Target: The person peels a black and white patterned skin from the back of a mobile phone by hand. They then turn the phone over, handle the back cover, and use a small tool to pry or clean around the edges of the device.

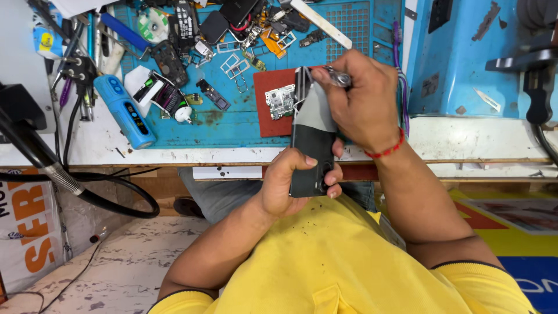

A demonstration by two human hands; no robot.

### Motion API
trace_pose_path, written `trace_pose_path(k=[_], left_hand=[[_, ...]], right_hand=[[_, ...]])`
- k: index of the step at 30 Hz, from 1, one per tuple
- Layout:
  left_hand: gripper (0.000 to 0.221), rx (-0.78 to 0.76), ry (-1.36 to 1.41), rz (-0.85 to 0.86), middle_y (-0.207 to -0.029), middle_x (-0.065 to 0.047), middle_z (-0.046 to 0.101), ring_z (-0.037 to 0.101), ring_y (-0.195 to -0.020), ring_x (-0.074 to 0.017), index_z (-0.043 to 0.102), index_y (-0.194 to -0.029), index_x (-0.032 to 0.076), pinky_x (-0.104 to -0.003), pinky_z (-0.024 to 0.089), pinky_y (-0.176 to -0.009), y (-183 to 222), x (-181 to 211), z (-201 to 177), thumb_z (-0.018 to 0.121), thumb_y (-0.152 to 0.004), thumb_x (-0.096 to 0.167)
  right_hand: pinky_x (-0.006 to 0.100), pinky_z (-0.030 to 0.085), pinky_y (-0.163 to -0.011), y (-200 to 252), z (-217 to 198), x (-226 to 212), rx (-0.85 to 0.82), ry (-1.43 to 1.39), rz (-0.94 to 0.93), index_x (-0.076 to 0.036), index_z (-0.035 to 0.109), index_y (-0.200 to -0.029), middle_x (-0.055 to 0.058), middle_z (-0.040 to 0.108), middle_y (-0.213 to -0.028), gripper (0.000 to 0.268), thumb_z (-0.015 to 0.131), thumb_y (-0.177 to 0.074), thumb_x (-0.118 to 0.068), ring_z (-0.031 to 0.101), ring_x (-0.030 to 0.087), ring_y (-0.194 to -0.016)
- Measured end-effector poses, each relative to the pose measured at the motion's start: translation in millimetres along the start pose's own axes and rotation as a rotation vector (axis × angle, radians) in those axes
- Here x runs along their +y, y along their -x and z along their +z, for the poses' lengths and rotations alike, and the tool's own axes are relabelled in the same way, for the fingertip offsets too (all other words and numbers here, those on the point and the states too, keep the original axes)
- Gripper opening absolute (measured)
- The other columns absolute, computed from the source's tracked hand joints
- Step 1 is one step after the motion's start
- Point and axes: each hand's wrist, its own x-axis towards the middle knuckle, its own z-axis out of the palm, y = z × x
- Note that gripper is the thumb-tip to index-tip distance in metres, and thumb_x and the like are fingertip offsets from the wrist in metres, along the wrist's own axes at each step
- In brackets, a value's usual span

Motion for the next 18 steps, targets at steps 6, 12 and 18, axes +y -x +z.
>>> trace_pose_path(k=[6, 12, 18], left_hand=[[0.037, 0.066, -0.048, 0.047, -0.121, -0.013, 0.047, 0.051, -0.087, -0.0213, 0.045, -0.123, -0.003, -0.041, 0.048, -0.075, 8.0, -2.0, 3.5, 0.046, -0.089, 0.012], [0.037, 0.105, -0.119, 0.083, -0.122, -0.012, 0.046, 0.050, -0.087, -0.0206, 0.045, -0.124, -0.001, -0.041, 0.048, -0.075, 9.7, -7.6, 4.8, 0.044, -0.088, 0.009], [0.037, 0.125, -0.134, 0.091, -0.122, -0.011, 0.046, 0.050, -0.087, -0.0201, 0.044, -0.125, 0.000, -0.040, 0.048, -0.075, 7.8, -14.9, 3.6, 0.044, -0.089, 0.008]], right_hand=[[0.033, 0.042, -0.055, -9.5, 14.3, 3.2, 0.004, -0.059, 0.016, 0.000, 0.065, -0.089, 0.010, 0.062, -0.070, 0.022, 0.081, -0.101, -0.008, 0.058, 0.019, -0.059], [0.032, 0.044, -0.057, -22.5, 21.9, 12.0, 0.080, -0.079, -0.031, 0.000, 0.065, -0.090, 0.009, 0.065, -0.072, 0.023, 0.079, -0.105, -0.009, 0.062, 0.017, -0.062], [0.035, 0.039, -0.052, -29.4, 26.8, 21.8, 0.114, -0.002, 0.024, 0.002, 0.066, -0.088, 0.012, 0.060, -0.065, 0.026, 0.081, -0.104, -0.011, 0.055, 0.020, -0.054]])
